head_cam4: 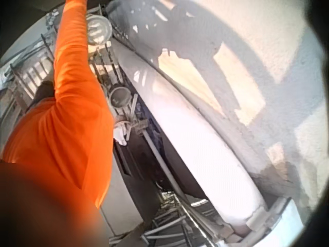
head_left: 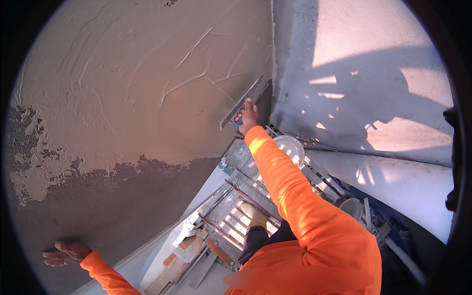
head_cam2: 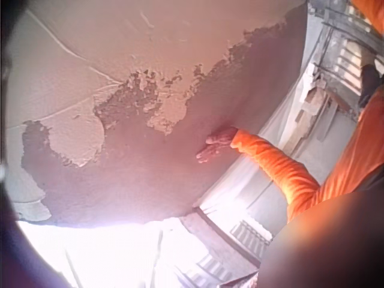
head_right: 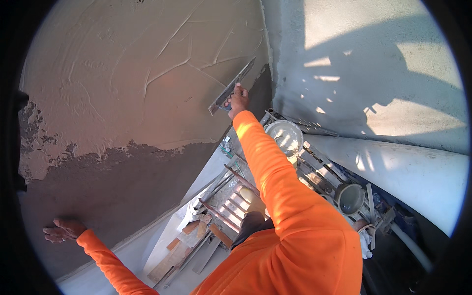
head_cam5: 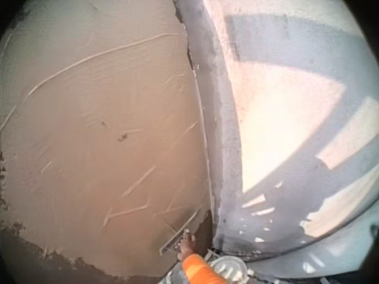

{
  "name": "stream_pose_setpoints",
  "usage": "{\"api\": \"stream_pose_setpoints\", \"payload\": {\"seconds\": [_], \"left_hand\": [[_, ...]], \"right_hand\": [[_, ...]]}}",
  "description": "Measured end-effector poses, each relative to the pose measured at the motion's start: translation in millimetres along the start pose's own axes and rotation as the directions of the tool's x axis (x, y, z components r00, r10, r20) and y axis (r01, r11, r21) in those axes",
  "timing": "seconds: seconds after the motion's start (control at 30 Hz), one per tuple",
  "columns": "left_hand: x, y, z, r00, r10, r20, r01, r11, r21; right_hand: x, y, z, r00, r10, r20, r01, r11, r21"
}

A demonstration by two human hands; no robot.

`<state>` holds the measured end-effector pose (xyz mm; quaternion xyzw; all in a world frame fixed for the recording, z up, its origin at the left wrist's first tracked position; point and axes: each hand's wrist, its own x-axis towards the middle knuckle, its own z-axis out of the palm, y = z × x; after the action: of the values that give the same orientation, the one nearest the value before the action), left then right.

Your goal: The person applies plaster to a curved wall using a trowel and hawk. They repeatedly scoop plaster from a bucket, spread it on the wall, and smooth the surface with consistent strokes.

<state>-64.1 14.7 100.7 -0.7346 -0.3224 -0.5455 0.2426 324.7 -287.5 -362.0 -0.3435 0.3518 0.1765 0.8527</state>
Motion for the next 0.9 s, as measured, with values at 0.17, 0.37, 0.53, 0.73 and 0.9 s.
{"api": "stream_pose_setpoints", "payload": {"seconds": [0.17,0.37,0.53,0.73,0.9], "left_hand": [[-1.9,28.4,35.2,0.981,-0.016,-0.192,0.039,0.993,0.116],[0.9,14.4,23.0,0.985,0.037,-0.169,-0.022,0.996,0.089],[2.6,2.5,23.0,0.978,0.120,-0.169,-0.102,0.989,0.111],[5.7,1.1,22.2,0.961,0.156,-0.229,-0.137,0.986,0.097],[6.7,-0.8,21.7,0.957,0.149,-0.250,-0.125,0.986,0.110]], "right_hand": [[-18.3,-23.0,55.6,0.997,-0.009,0.071,0.005,0.998,0.060],[-69.9,-70.6,93.9,0.977,-0.050,0.209,0.023,0.991,0.131],[-115.2,-125.8,144.2,0.933,-0.144,0.329,0.109,0.986,0.125],[-187.6,-193.1,210.8,0.844,-0.272,0.463,0.241,0.962,0.125],[-282.3,-240.3,272.3,0.792,-0.358,0.494,0.336,0.932,0.137]]}}
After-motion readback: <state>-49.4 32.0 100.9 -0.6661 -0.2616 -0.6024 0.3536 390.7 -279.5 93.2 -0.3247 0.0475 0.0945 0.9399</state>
